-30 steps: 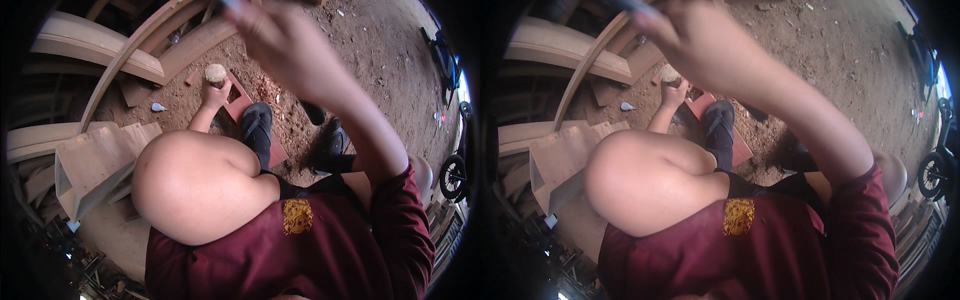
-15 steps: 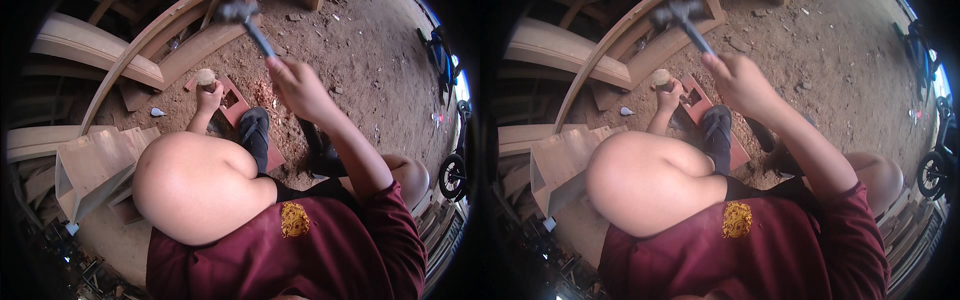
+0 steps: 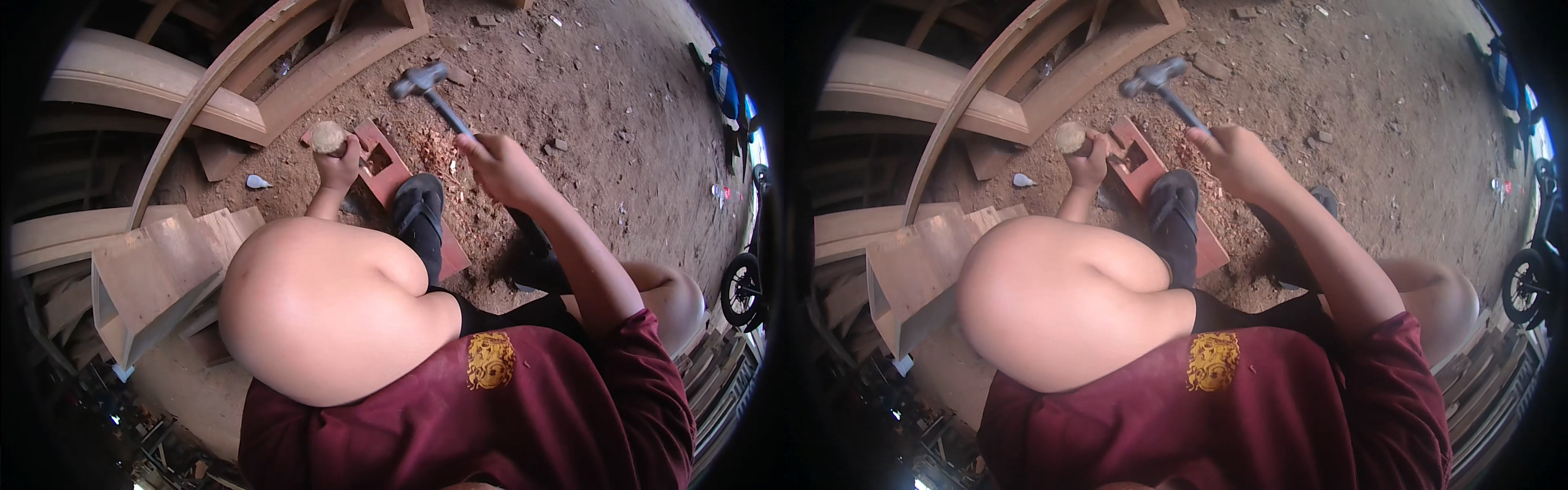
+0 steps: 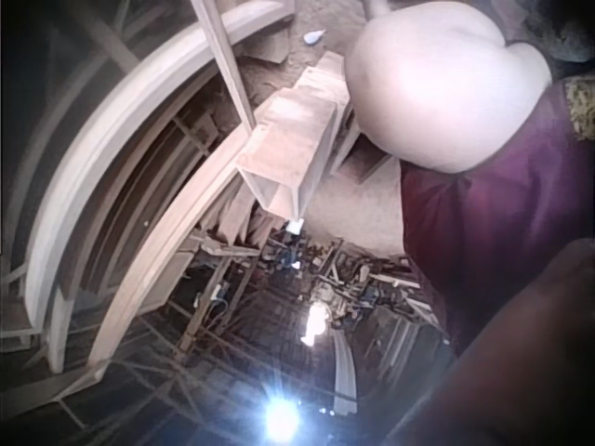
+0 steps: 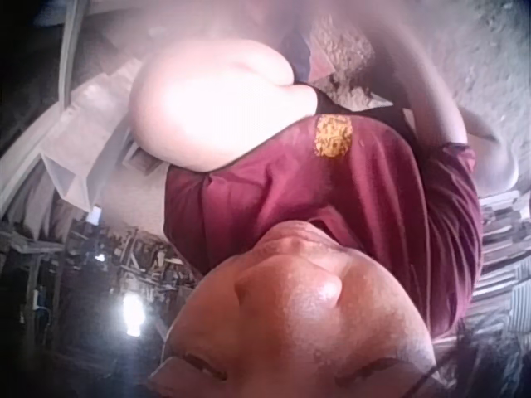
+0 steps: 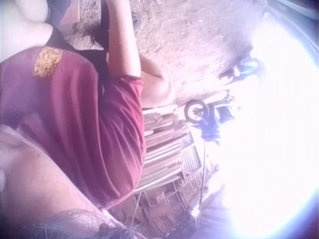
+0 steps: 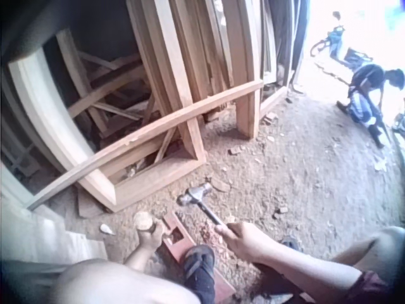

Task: The person sits on the ground and uses a hammer to strike a chisel held against a small piece of wood. The wood is positioned on a red wooden block to stabilize it during the carving process. The person repeatedly adjusts the wood and strikes it to shape the material.

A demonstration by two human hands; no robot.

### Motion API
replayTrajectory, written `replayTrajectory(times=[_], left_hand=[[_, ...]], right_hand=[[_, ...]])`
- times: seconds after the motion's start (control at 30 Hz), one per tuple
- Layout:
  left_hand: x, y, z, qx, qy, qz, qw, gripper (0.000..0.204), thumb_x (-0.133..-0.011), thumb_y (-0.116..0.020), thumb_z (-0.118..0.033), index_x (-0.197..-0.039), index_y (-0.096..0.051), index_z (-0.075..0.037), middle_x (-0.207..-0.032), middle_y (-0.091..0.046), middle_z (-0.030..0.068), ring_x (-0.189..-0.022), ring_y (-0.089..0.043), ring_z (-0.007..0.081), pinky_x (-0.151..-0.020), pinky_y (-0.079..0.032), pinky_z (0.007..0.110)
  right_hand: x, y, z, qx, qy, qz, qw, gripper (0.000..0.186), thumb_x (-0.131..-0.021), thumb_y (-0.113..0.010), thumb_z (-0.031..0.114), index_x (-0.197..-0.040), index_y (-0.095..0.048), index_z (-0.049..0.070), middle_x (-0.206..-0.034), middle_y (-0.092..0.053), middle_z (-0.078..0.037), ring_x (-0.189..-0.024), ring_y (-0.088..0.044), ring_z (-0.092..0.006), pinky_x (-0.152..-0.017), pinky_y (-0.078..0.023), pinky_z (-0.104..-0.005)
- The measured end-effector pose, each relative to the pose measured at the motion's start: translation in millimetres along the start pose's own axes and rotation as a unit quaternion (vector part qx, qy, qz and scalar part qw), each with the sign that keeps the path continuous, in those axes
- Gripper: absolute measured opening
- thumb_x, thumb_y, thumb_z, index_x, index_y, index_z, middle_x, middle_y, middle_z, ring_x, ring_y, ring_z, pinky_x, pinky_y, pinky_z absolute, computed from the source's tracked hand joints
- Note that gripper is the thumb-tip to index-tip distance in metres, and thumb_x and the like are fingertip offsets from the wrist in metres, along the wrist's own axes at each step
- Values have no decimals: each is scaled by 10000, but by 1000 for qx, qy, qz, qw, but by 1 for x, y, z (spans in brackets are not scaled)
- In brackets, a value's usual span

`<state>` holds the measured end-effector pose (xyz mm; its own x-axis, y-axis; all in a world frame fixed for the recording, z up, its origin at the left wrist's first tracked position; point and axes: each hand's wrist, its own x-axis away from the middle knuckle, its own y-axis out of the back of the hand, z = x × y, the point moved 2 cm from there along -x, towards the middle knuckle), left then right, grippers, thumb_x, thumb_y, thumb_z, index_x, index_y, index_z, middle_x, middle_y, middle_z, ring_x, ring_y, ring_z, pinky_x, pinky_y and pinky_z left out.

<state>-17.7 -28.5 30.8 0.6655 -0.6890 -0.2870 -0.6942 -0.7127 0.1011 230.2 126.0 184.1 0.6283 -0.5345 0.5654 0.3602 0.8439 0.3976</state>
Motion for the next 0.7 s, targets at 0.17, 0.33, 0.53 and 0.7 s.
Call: replayTrajectory(times=[0.17,0.33,0.53,0.7], left_hand=[[-13,-1,3,-65,8,-3,998,130,-888,-620,-21,-828,-507,-49,-675,-575,9,-574,-563,91,-532,-449,249],[-3,-8,-10,-86,-20,-12,996,188,-889,-700,-126,-815,-555,-30,-686,-554,-18,-583,-533,71,-555,-432,231],[13,-3,-35,-42,-80,-47,995,144,-865,-700,-75,-868,-568,-20,-803,-576,40,-705,-558,122,-662,-461,258],[15,14,-23,26,6,-103,994,203,-897,-571,50,-887,-400,-58,-766,-608,86,-707,-616,157,-785,-514,339]], right_hand=[[-3,15,1,-152,-5,-26,988,443,-1014,-463,461,-768,-449,93,-586,-388,56,-462,-389,-63,-421,-344,-258],[-9,20,3,-185,-9,-20,982,424,-1020,-463,441,-787,-452,88,-593,-381,61,-464,-378,-59,-424,-338,-254],[-7,5,12,-161,-4,21,987,458,-1016,-468,449,-778,-483,58,-594,-432,33,-471,-421,-73,-436,-368,-265],[-4,-6,17,-130,16,41,991,530,-1010,-470,469,-748,-540,14,-578,-502,-7,-479,-499,-101,-451,-417,-296]])
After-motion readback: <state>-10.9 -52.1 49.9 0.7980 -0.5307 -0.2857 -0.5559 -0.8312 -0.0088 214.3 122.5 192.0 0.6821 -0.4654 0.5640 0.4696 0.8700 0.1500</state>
